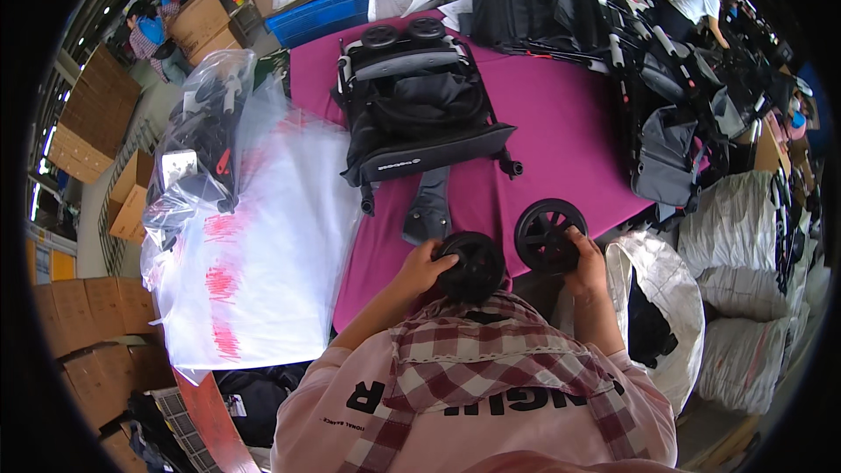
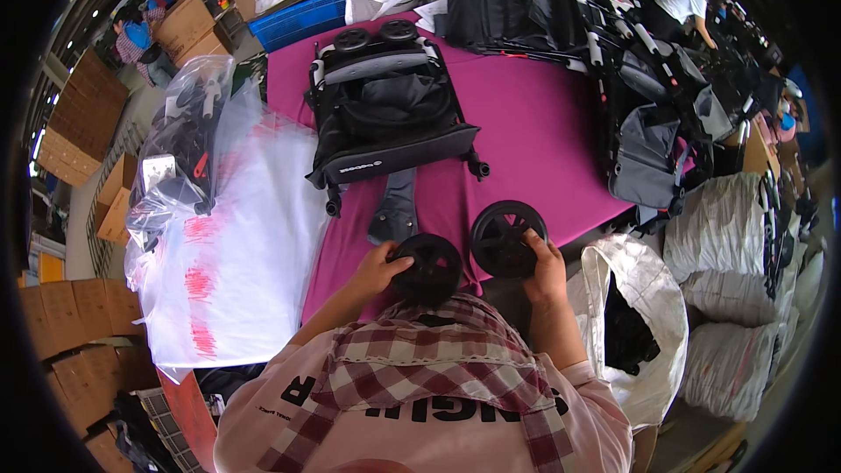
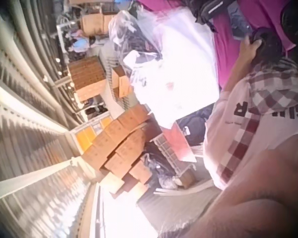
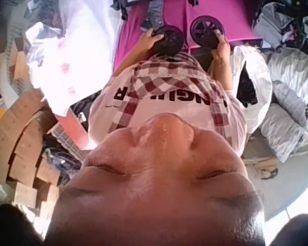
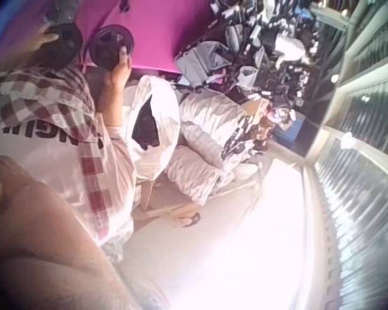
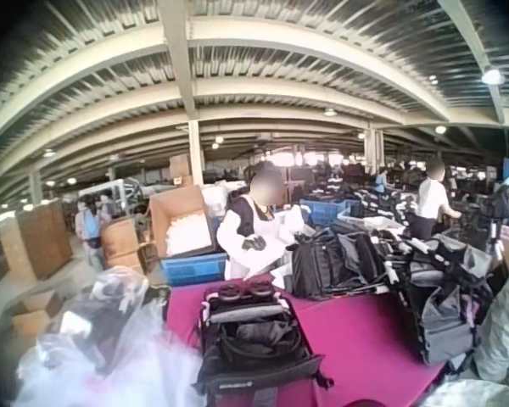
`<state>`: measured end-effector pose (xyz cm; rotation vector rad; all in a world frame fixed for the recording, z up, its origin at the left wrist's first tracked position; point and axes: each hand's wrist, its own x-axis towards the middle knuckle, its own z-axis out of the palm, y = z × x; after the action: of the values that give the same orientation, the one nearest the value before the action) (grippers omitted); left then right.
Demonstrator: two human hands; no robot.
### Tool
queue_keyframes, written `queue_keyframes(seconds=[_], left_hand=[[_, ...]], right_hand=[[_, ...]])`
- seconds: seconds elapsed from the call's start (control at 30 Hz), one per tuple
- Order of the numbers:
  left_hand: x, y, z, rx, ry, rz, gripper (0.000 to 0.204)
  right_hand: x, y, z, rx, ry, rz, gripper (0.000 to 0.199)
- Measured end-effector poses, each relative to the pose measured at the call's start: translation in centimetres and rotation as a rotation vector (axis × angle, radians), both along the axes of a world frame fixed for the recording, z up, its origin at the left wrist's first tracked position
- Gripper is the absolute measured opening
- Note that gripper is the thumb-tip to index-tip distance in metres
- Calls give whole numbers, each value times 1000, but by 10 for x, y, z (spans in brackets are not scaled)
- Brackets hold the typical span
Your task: The person unpacks black baby strollers from plastic bags, places them on a pink table, and attaches wheels to each stroller. The person repeats this process for multiple strollers, moving them between the table and a white basket.
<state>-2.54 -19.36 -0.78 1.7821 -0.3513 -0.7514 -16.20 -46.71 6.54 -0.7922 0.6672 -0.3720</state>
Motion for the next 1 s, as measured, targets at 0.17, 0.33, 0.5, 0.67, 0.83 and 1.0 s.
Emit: queue_keyframes(seconds=[0.17, 0.33, 0.5, 0.67, 0.83, 1.0], left_hand=[[35, 45, 46, -185, 43, 127, 32], [90, 43, 111, -474, -33, 479, 28], [191, -8, 134, -795, -46, 740, 37], [304, -80, 94, -1060, 129, 790, 28], [341, -109, -18, -471, 307, 929, 45], [345, -101, -12, 110, 157, 870, 49]], right_hand=[[48, -58, -13, 72, -52, -100, 23], [155, -92, 20, 0, -157, -36, 30], [276, -106, 44, 59, -278, 132, 27], [398, -118, 1, 446, -483, 318, 23], [440, -78, -82, 287, 112, 393, 41], [436, -88, -89, -369, 168, 568, 43]])
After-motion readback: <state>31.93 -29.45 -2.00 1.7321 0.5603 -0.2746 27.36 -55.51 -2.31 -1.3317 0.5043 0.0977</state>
